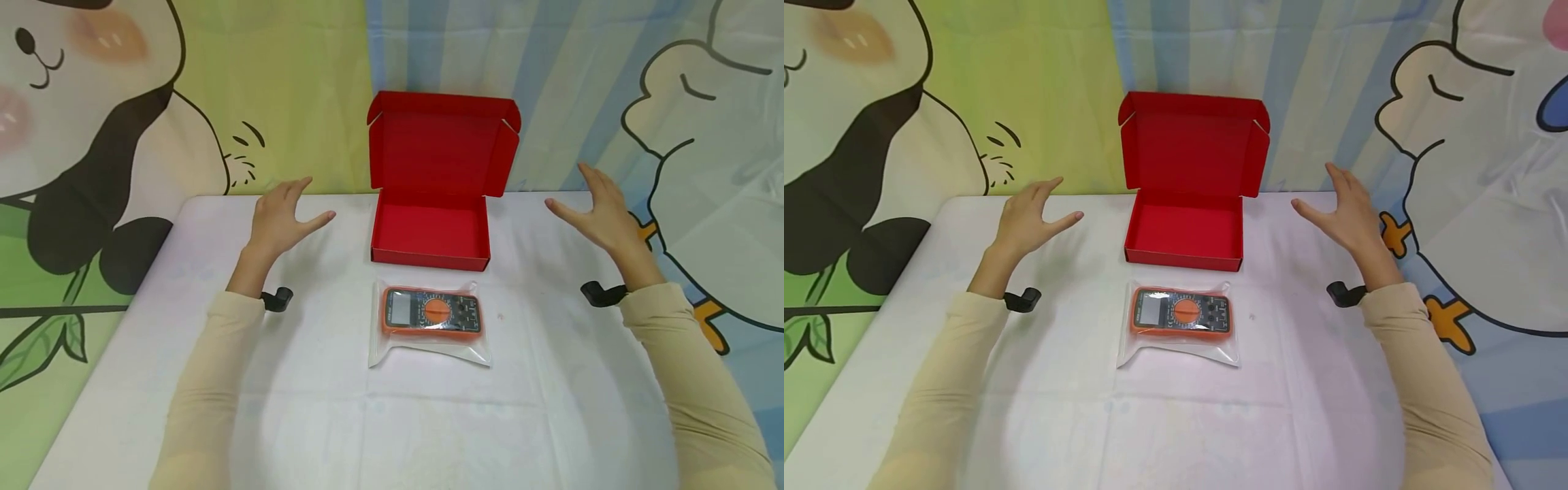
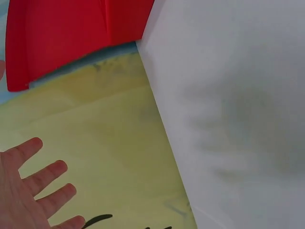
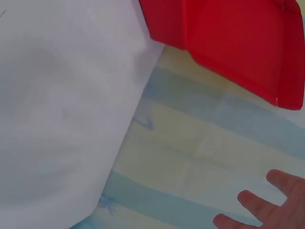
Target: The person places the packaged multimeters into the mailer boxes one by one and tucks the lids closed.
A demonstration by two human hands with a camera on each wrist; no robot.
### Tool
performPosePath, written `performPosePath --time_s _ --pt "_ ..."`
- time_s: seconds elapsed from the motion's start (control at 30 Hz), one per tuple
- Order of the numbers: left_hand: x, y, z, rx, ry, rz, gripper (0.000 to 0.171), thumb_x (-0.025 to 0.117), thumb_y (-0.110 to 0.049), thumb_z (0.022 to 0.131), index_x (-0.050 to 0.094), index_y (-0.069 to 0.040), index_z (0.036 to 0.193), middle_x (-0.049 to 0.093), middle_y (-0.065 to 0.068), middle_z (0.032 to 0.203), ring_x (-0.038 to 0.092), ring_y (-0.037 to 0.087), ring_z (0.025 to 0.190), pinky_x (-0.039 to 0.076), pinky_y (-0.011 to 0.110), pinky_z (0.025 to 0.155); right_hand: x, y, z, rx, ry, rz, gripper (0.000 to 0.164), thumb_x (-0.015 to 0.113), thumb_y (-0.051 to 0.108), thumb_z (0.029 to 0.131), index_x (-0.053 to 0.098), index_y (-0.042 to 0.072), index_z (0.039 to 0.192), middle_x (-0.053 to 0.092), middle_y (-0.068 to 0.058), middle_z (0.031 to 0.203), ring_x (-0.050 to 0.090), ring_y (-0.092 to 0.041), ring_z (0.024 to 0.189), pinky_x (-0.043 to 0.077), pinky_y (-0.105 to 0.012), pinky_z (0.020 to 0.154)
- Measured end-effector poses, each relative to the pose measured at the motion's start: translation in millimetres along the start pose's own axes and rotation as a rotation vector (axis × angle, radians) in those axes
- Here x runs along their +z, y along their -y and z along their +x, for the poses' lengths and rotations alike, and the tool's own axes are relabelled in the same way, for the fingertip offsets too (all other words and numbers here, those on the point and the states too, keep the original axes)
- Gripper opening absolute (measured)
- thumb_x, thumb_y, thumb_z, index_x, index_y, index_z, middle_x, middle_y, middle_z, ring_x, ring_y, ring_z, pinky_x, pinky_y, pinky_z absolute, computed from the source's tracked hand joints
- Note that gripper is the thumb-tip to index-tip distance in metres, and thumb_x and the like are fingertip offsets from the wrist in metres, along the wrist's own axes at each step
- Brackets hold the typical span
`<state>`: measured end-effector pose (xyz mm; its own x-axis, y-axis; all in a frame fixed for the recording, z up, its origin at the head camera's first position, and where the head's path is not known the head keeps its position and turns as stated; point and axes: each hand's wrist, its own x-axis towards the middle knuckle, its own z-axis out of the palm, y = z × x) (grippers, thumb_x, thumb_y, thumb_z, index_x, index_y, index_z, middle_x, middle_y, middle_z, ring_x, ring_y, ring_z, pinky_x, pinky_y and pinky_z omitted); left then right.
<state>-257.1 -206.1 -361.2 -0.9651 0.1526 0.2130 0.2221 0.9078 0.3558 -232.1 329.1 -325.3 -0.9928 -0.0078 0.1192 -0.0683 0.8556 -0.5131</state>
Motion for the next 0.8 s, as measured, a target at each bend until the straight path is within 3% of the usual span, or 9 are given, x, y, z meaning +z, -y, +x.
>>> performPosePath --time_s 0.27,0.6,0.8 --pt "18.0 -11.3 -6.1 0.048 0.034 -0.091 0.095 0.063 -0.067 0.081 0.028 -0.017 0.154 0.031 0.014 0.155 0.029 0.035 0.142 0.022 0.058 0.115 1 14 -6 -0.034 -0.013 0.042 0.089 0.059 0.053 0.090 0.010 0.022 0.158 0.009 -0.010 0.164 0.010 -0.038 0.148 0.015 -0.073 0.109" --pt "49.0 -23.6 -13.7 0.015 0.119 -0.332 0.105 0.076 -0.062 0.074 0.023 -0.021 0.156 0.020 0.007 0.160 0.023 0.029 0.146 0.030 0.057 0.113 7 13 -15 -0.029 0.003 0.063 0.091 0.062 0.052 0.089 0.013 0.020 0.158 0.011 -0.012 0.163 0.013 -0.040 0.147 0.017 -0.074 0.108" --pt "70.0 -26.8 -15.4 0.038 0.147 -0.447 0.103 0.083 -0.047 0.074 0.025 -0.019 0.155 0.019 0.008 0.160 0.023 0.029 0.146 0.031 0.057 0.113 13 13 -22 0.005 0.009 0.082 0.092 0.065 0.054 0.087 0.017 0.020 0.158 0.014 -0.014 0.162 0.017 -0.042 0.145 0.020 -0.075 0.106"
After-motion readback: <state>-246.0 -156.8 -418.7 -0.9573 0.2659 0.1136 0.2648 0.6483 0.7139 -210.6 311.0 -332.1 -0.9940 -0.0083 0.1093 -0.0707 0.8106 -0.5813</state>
